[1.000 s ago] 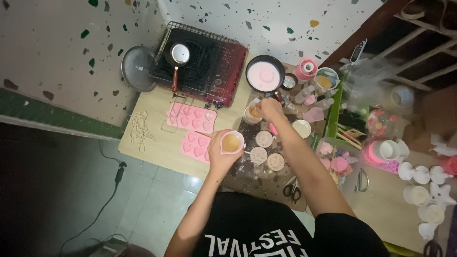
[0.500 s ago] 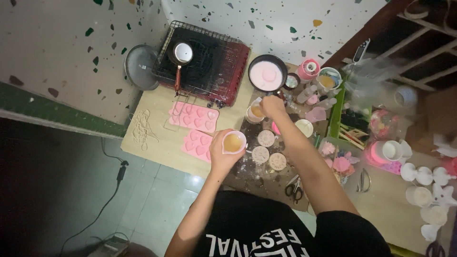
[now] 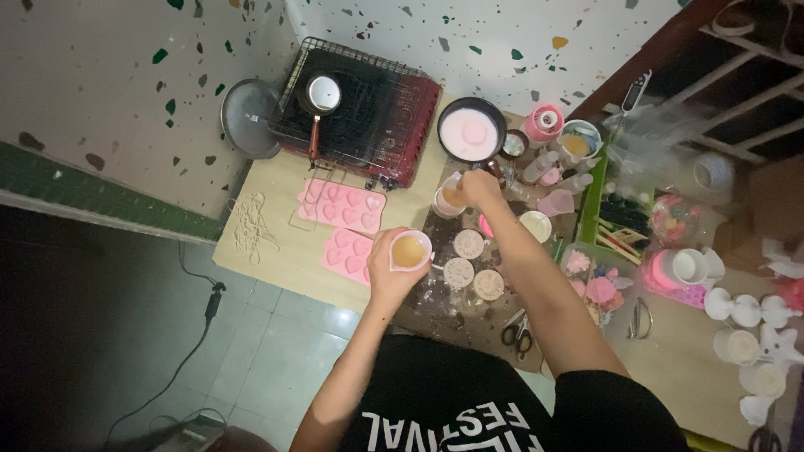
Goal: Preparing and pouring melted wax into silicone molds to create scented candles.
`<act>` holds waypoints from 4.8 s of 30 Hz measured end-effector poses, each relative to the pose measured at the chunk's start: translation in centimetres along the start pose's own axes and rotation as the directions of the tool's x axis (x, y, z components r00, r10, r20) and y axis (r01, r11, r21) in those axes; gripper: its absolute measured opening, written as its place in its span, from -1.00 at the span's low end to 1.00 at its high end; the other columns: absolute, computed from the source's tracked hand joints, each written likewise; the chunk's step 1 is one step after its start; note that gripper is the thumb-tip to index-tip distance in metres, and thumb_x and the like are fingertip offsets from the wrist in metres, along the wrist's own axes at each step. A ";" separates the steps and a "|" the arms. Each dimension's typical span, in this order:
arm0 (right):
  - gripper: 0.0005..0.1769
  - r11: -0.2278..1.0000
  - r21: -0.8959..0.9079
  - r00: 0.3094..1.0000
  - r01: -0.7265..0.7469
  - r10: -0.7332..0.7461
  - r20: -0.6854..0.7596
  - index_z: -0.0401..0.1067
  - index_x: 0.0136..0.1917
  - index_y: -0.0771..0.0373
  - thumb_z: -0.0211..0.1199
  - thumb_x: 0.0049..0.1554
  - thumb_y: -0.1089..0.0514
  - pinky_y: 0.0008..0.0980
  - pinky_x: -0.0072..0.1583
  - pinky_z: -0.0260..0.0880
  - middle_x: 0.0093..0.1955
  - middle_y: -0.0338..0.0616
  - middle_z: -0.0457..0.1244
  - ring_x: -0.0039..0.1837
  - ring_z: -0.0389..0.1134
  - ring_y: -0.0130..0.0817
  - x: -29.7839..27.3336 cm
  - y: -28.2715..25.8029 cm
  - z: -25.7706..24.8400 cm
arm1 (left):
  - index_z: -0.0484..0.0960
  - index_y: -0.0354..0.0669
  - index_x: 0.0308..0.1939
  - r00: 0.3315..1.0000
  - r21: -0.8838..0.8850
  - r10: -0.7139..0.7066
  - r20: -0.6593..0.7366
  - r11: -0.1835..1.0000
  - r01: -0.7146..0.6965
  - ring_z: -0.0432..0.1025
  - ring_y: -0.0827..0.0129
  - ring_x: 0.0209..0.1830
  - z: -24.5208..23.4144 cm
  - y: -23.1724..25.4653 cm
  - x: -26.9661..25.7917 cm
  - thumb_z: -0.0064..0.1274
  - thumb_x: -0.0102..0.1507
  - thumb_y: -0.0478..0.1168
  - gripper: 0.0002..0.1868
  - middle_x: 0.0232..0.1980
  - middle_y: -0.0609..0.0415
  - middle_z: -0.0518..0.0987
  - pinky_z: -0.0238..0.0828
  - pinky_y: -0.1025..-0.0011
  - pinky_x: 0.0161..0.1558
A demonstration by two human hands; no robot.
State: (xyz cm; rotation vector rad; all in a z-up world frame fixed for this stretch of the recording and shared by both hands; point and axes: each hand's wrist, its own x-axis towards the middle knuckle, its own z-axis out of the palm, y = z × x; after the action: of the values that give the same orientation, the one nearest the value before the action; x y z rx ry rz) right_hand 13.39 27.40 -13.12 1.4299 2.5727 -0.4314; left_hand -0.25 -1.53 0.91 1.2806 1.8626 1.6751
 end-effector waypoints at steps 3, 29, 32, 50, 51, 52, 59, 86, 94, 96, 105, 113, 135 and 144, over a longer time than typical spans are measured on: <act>-0.71 0.953 0.273 0.991 0.130 -0.134 -0.004 0.66 -0.07 0.12 0.30 0.04 -0.05 -0.07 0.13 0.47 -0.07 0.19 0.40 0.01 0.47 0.09 1.7 3.0 3.0 | 0.58 -0.21 -0.05 1.000 0.001 -0.018 0.000 1.000 0.018 0.52 0.12 -0.02 -0.2 0.1 0.1 0.42 -0.11 -0.31 -0.44 -0.06 -0.02 0.59 0.47 0.26 0.04; -0.75 0.994 0.113 0.995 0.001 0.010 -0.100 0.66 -0.03 -0.03 0.27 0.05 0.01 -0.02 0.07 0.46 -0.07 0.07 0.41 0.01 0.46 0.05 -1.5 0.7 1.7 | 0.60 -0.19 -0.08 1.000 -0.016 0.006 0.007 1.000 -0.006 0.54 0.11 -0.06 0.2 0.5 -0.6 0.41 -0.13 -0.31 -0.46 -0.09 -0.01 0.60 0.48 0.26 0.02; -0.75 0.985 0.165 0.994 0.047 -0.030 -0.104 0.65 -0.02 -0.03 0.29 0.03 0.02 -0.03 0.05 0.46 -0.06 0.06 0.41 -0.01 0.45 0.05 -4.2 -0.4 -0.5 | 0.59 -0.19 -0.07 1.000 -0.025 -0.013 0.016 1.000 0.013 0.53 0.12 -0.05 0.3 0.5 -0.4 0.41 -0.12 -0.31 -0.46 -0.09 -0.01 0.60 0.48 0.27 0.02; -0.73 0.894 0.374 0.862 0.247 -0.027 -0.505 0.57 0.18 0.19 0.26 0.22 0.19 -0.28 -0.12 0.47 0.01 -0.04 0.43 -0.18 0.44 -0.25 -18.1 0.6 -5.7 | 0.58 -0.17 -0.04 0.994 -0.030 0.018 0.104 0.999 -0.015 0.53 0.10 0.02 2.5 1.7 0.8 0.42 -0.09 -0.30 -0.45 -0.03 -0.02 0.61 0.48 0.24 0.06; -0.78 0.772 0.511 0.734 0.378 0.086 -0.673 0.57 0.16 0.29 0.28 0.24 0.23 -0.34 -0.08 0.45 0.01 -0.02 0.44 -0.11 0.44 -0.35 -19.4 0.3 -7.3 | 0.58 -0.16 -0.04 0.992 -0.024 0.031 0.126 0.999 -0.028 0.53 0.08 0.02 2.6 1.9 0.7 0.42 -0.10 -0.30 -0.44 -0.03 -0.02 0.61 0.47 0.23 0.07; -0.78 0.771 0.516 0.738 0.373 0.090 -0.669 0.57 0.16 0.29 0.28 0.24 0.23 -0.34 -0.08 0.45 0.01 -0.02 0.44 -0.11 0.44 -0.35 -21.1 -0.2 -9.8 | 0.58 -0.16 -0.04 0.991 -0.023 0.025 0.131 0.999 -0.023 0.53 0.08 0.02 2.7 2.1 0.7 0.42 -0.10 -0.30 -0.44 -0.03 -0.02 0.61 0.47 0.23 0.07; -0.86 0.776 0.506 0.774 0.377 0.037 -0.632 0.54 0.06 0.33 0.24 0.24 0.30 -0.37 -0.08 0.38 -0.09 -0.07 0.38 -0.13 0.39 -0.40 -30.7 -5.2 -19.3 | 0.56 -0.16 -0.01 0.978 -0.084 0.098 0.182 0.993 -0.084 0.55 0.07 0.01 4.4 2.4 0.2 0.43 -0.08 -0.30 -0.43 -0.02 -0.04 0.62 0.50 0.24 0.06; -0.76 0.898 0.051 0.713 0.436 -0.310 -0.629 0.52 0.03 0.32 0.35 0.07 0.24 -0.22 -0.12 0.45 -0.04 -0.02 0.34 -0.14 0.42 -0.12 -33.0 -9.2 -17.9 | 0.55 -0.20 0.03 0.934 -0.216 0.243 0.263 0.958 -0.189 0.55 0.06 0.02 6.4 4.6 -0.5 0.35 -0.03 -0.37 -0.46 0.01 -0.06 0.60 0.53 0.26 0.07; -0.80 0.897 0.125 0.732 0.425 -0.259 -0.630 0.52 0.05 0.30 0.30 0.12 0.26 -0.26 -0.10 0.45 -0.05 -0.04 0.35 -0.13 0.43 -0.14 -33.3 -9.7 -18.8 | 0.56 -0.20 0.03 0.939 -0.208 0.246 0.242 0.958 -0.198 0.56 0.08 0.00 6.5 5.5 -0.2 0.41 0.04 -0.33 -0.49 0.01 -0.05 0.61 0.53 0.27 0.04; -0.80 0.903 0.109 0.728 0.415 -0.257 -0.636 0.52 0.03 0.30 0.30 0.10 0.25 -0.25 -0.10 0.44 -0.08 -0.04 0.34 -0.15 0.42 -0.13 -33.4 -9.7 -18.7 | 0.56 -0.21 0.04 0.929 -0.208 0.274 0.250 0.952 -0.225 0.55 0.06 0.03 6.6 5.4 0.1 0.39 0.00 -0.34 -0.46 0.02 -0.06 0.60 0.52 0.26 0.07; -0.76 0.910 0.121 0.721 0.396 -0.227 -0.654 0.51 0.06 0.18 0.30 0.07 0.25 -0.24 -0.17 0.40 -0.10 -0.12 0.34 -0.20 0.39 -0.17 -34.7 -8.7 -18.7 | 0.56 -0.21 0.03 0.917 -0.204 0.293 0.269 0.948 -0.243 0.53 0.03 0.03 7.1 5.7 0.3 0.46 -0.08 -0.30 -0.38 0.02 -0.07 0.60 0.50 0.24 0.06; -0.62 0.861 0.273 0.811 0.430 -0.236 -0.536 0.52 0.17 0.16 0.28 0.06 0.31 -0.27 -0.13 0.39 0.02 -0.16 0.37 -0.13 0.41 -0.19 -37.4 -5.0 -15.1 | 0.57 -0.18 0.02 0.914 -0.134 0.262 0.309 0.964 -0.230 0.53 0.03 0.03 8.7 1.3 -0.5 0.43 -0.05 -0.33 -0.43 0.01 -0.05 0.60 0.49 0.23 0.08; -0.61 0.871 0.319 0.689 -0.373 0.491 -0.534 0.53 0.18 0.22 0.26 0.06 0.18 0.03 0.14 0.39 0.09 0.03 0.34 0.08 0.38 0.03 -35.0 4.1 18.7 | 0.63 -0.30 0.05 0.978 0.156 -0.206 0.046 0.968 0.196 0.51 0.06 0.02 14.4 -18.4 -4.6 0.47 0.01 -0.18 -0.42 0.01 -0.12 0.60 0.43 0.21 0.11; -0.69 0.794 0.507 0.507 -0.336 0.606 -0.612 0.48 0.12 0.28 0.25 0.08 0.23 0.04 0.12 0.36 0.03 0.10 0.32 0.09 0.33 0.15 -31.9 10.3 11.8 | 0.49 -0.38 0.22 0.983 0.293 -0.180 0.042 0.943 0.160 0.44 0.01 0.15 15.2 -20.2 -5.9 0.57 -0.09 -0.19 -0.14 0.13 -0.20 0.53 0.39 0.14 0.18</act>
State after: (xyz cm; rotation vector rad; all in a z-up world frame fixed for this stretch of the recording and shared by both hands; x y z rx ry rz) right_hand 39.03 3.12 -16.99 2.8890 2.4605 -0.1759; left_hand 6.23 5.17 -23.30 1.2218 2.1670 1.2909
